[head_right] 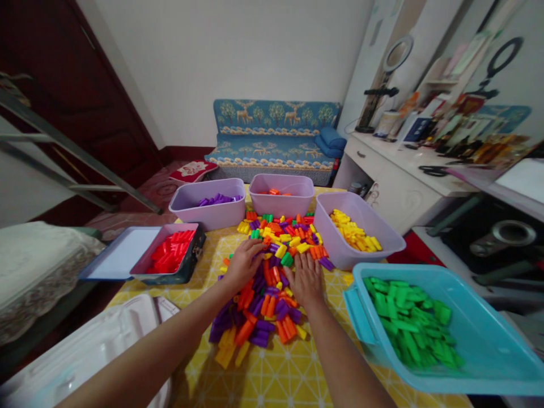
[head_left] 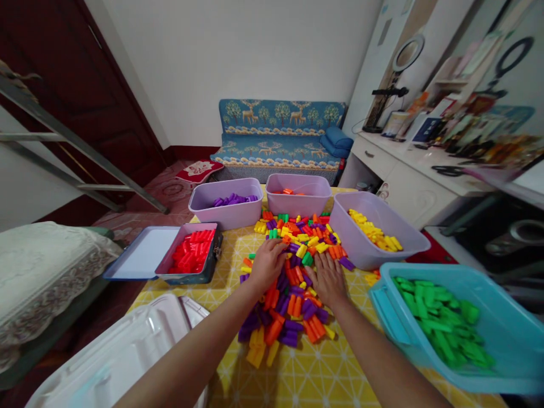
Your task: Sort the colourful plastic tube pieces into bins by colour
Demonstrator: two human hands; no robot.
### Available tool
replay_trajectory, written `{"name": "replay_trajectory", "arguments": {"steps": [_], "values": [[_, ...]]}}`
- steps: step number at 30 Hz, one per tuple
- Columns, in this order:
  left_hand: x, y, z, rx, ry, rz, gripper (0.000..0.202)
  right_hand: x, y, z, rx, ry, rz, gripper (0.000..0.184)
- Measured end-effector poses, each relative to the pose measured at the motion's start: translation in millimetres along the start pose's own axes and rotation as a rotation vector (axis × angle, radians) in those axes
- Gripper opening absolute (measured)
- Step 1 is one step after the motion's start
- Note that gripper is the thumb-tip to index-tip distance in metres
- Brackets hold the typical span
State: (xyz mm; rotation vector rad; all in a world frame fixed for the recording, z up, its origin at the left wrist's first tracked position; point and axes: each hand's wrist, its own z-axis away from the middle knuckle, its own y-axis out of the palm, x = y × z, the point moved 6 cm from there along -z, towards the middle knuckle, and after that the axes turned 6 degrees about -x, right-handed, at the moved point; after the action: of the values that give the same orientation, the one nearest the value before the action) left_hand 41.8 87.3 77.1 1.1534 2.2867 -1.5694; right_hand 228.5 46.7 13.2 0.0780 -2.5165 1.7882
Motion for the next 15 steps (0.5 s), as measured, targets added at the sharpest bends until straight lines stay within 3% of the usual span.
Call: {"name": "replay_trajectory", "arguments": {"steps": [7,15], "values": [[-42,29.5,-7,0.208,0.189,-0.185,0.04,1,-3,1,0.004,0.004,0.003,0.061],[-51,41.8,-18,0.384,0.217,-0.274,0.031,0,-5,2,0.007,0.016,0.003,0.064]]}}
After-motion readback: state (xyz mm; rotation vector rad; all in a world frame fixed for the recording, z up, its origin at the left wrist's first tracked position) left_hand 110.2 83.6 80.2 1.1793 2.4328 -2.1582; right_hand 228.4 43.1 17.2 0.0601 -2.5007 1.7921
